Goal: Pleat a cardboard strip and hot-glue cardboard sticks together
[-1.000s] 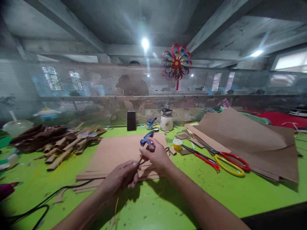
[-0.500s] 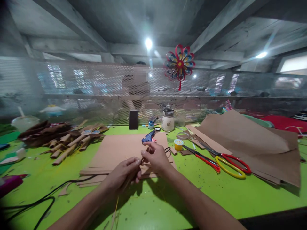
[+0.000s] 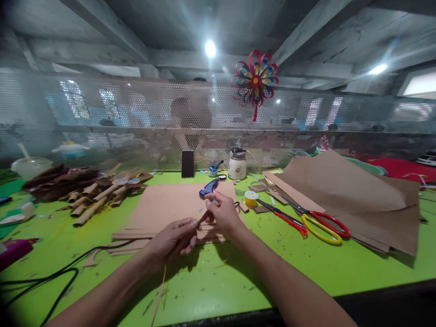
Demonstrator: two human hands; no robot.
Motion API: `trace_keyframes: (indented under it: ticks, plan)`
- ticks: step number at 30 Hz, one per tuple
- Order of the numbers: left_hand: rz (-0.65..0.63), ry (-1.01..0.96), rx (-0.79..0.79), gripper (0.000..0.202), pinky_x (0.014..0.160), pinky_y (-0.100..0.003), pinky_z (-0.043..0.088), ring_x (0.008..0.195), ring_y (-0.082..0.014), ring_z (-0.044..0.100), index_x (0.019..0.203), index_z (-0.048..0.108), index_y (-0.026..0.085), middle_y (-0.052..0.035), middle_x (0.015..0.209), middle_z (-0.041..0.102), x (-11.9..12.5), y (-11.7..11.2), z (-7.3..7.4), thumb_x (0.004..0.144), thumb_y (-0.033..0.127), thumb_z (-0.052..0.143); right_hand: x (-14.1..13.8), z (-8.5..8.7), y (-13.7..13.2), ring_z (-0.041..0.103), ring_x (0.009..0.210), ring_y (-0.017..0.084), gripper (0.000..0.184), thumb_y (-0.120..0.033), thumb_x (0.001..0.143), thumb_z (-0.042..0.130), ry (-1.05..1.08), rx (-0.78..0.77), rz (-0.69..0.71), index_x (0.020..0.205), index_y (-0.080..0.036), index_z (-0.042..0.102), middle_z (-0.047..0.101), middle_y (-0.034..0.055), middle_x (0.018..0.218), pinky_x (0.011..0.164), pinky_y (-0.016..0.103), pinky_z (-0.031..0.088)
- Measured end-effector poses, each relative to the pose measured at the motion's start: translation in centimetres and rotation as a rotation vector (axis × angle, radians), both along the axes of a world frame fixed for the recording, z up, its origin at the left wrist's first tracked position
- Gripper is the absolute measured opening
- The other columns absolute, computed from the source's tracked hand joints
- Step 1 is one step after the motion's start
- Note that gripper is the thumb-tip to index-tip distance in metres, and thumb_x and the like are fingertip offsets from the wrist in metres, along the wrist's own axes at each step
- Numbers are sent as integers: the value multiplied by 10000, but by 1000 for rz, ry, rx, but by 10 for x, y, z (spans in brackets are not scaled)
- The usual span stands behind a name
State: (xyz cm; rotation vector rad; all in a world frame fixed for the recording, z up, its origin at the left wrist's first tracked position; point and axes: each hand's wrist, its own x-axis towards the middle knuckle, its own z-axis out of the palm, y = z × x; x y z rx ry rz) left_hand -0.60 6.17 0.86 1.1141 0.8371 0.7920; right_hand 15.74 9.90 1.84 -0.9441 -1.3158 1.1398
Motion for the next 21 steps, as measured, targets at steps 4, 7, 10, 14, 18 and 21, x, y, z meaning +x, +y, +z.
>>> trace_keyframes:
  ticks: [4, 7, 10, 14, 18, 21]
  plan:
    - [-25, 30, -22, 427, 397, -155, 307, 443, -77, 510, 928, 578, 131, -22, 600, 595, -3, -1, 4, 837, 545, 526, 2, 2, 1, 514, 369, 111, 351, -396, 690, 677, -28, 20, -29, 920, -136, 626, 556, -56, 443, 401, 231, 399]
    - [-85, 43, -38, 396, 389, -163, 328, 437, -93, 532, 927, 574, 142, -23, 593, 601, -4, -2, 7, 845, 526, 525, 2, 4, 1, 485, 366, 96, 373, -448, 708, 680, -27, 35, 4, 906, -137, 627, 550, -52, 446, 398, 220, 389]
    - [-105, -5, -39, 340, 391, -179, 362, 433, -111, 550, 927, 567, 154, -22, 595, 604, -7, -2, 9, 866, 484, 511, 2, 4, 3, 520, 413, 104, 475, -575, 756, 602, 29, -3, 72, 931, -133, 624, 576, -27, 510, 435, 226, 419]
    - [-70, -153, -29, 360, 376, -170, 346, 408, -94, 515, 938, 581, 142, -6, 565, 570, -11, 0, 12, 893, 478, 460, 8, 6, 9, 608, 619, 169, 549, -649, 780, 509, -54, 24, -52, 896, -130, 646, 654, 59, 689, 569, 282, 479]
    - [-28, -327, -58, 367, 440, -183, 408, 493, -110, 563, 968, 590, 145, -21, 620, 594, -16, 0, 16, 905, 472, 436, 12, 10, 5, 577, 790, 209, 408, -533, 760, 602, -308, 250, -272, 839, -141, 686, 660, 87, 852, 676, 300, 449]
    - [35, -399, -61, 317, 564, -252, 493, 628, -167, 635, 1012, 584, 154, -65, 725, 657, -18, 1, 19, 900, 426, 467, 6, 11, -8, 516, 638, 166, 371, -483, 820, 552, -352, 275, -232, 767, -134, 665, 597, 42, 678, 599, 277, 401]
